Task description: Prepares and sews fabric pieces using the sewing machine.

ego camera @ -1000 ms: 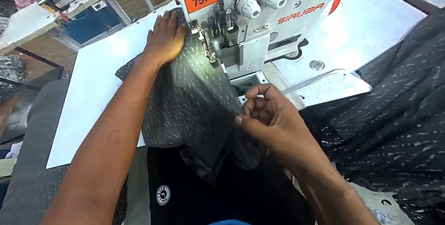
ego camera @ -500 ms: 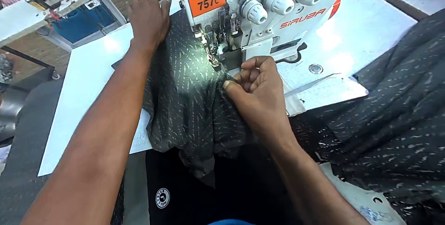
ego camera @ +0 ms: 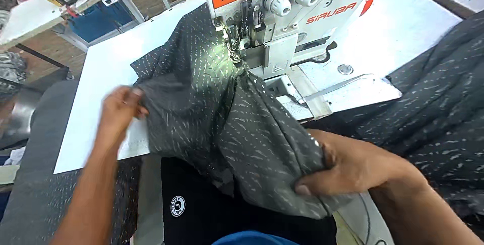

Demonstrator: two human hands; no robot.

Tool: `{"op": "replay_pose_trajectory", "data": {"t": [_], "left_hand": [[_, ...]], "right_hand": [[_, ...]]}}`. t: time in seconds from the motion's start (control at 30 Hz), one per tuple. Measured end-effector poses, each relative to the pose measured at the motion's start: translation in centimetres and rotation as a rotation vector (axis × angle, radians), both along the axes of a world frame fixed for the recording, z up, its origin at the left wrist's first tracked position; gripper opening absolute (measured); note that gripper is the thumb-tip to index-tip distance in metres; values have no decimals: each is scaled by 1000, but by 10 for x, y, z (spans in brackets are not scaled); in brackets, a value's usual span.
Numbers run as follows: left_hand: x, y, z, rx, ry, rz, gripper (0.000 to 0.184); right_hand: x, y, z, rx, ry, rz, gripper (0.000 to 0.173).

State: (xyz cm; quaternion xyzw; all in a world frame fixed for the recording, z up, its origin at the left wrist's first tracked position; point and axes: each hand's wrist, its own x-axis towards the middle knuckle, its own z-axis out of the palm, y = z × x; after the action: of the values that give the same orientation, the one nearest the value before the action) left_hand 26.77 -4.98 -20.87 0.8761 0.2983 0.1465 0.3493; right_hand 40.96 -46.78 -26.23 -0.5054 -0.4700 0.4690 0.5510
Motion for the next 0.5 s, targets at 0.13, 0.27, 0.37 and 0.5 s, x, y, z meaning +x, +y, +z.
{"op": "replay_pose_trajectory", "data": {"t": [0.13,0.27,0.37,0.5], "left_hand": [[63,51,84,394,-248,-96,49],[129,35,119,827,-34,-360,43],[122,-15,100,730,-24,-407,59],[81,-79,40,533,-267,-429,44]], "right_hand": [[-18,-15,-19,-77,71,139,30],[-36,3,-38,-614,-298,123,34],[-57,-8,-45,-797,-561,-76,50],[-50,2,-28,-318,-1145,-765,42]]}}
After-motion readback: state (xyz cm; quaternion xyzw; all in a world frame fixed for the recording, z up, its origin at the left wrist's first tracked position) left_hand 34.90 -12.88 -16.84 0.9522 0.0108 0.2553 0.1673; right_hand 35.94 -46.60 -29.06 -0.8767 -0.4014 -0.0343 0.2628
